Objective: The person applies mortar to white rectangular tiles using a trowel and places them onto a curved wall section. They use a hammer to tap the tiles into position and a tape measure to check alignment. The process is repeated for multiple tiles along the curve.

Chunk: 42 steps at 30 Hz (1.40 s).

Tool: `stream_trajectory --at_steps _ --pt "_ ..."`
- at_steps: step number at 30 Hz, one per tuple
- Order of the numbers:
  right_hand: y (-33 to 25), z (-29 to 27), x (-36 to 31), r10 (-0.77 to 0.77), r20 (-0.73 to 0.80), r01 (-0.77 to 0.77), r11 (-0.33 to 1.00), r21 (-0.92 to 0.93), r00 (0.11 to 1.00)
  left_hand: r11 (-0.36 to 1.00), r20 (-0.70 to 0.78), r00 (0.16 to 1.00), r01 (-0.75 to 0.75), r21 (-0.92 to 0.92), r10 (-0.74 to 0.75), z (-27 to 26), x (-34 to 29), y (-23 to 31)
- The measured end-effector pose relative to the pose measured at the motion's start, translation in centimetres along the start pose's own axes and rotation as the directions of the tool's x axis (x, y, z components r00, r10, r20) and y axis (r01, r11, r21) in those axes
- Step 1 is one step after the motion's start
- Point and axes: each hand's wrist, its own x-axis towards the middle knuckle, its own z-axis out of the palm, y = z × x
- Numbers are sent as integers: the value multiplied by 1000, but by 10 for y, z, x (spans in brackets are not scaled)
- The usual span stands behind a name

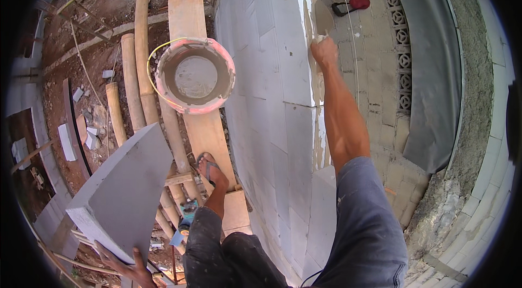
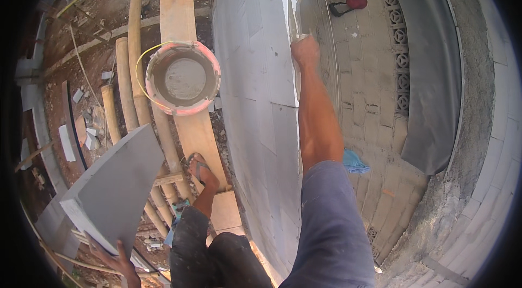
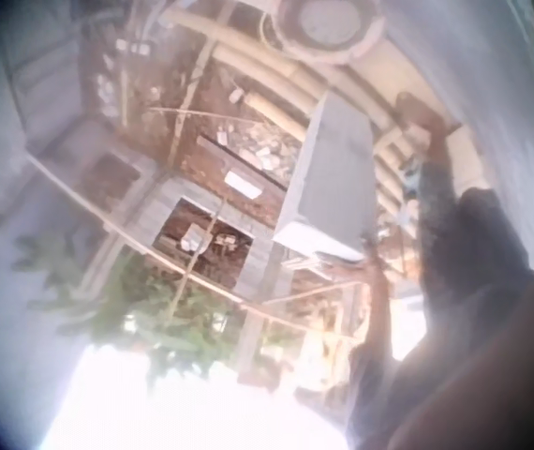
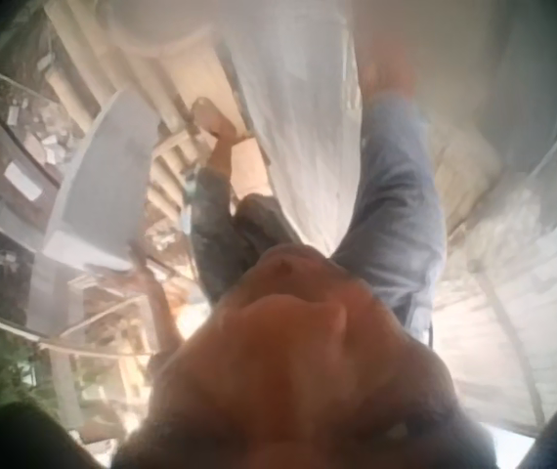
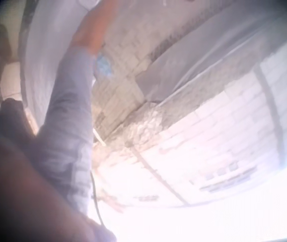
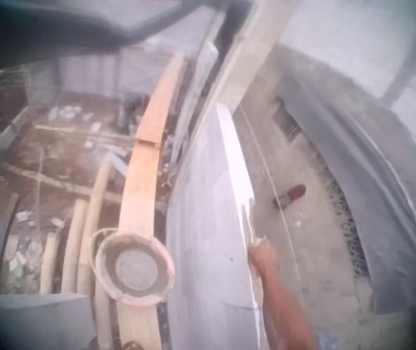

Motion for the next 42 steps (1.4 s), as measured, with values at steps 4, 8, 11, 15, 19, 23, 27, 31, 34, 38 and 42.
stream_trajectory --at_steps 4,8,11,15,19,23,27,31,34,38,42 --pt "-42 38 -57 -51 -174 105 941 321 984 977 18 989 142 157 -147 -31 -4 29" --pt "-50 62 -129 -402 126 341 876 341 907 982 138 980 126 141 -146 -30 -2 32" --pt "-103 115 -155 -499 482 563 826 14 720 948 145 946 260 186 -288 -35 -3 50" --pt "-170 205 -142 -518 519 676 717 -170 680 902 85 912 377 210 -401 -27 -3 63" --pt "-199 259 -146 -606 523 775 602 -192 600 892 72 895 428 147 -441 -30 -4 48" --pt "-201 268 -159 -518 732 845 513 -149 443 910 103 921 346 228 -375 -38 -12 25" --pt "-189 236 -139 -432 804 764 644 -42 409 970 196 970 100 221 -144 -48 -6 -1" --pt "-150 201 -141 -605 661 759 646 82 443 980 118 992 30 195 -54 -44 3 -6" --pt "-146 180 -153 -489 668 705 705 -76 561 975 -8 994 104 196 -104 -38 1 -4" --pt "-137 183 -145 -398 637 603 787 -133 660 982 -90 987 143 128 -132 -28 -8 -14" --pt "-132 167 -150 -498 613 530 835 147 614 982 -94 985 156 107 -147 -33 -8 -5"
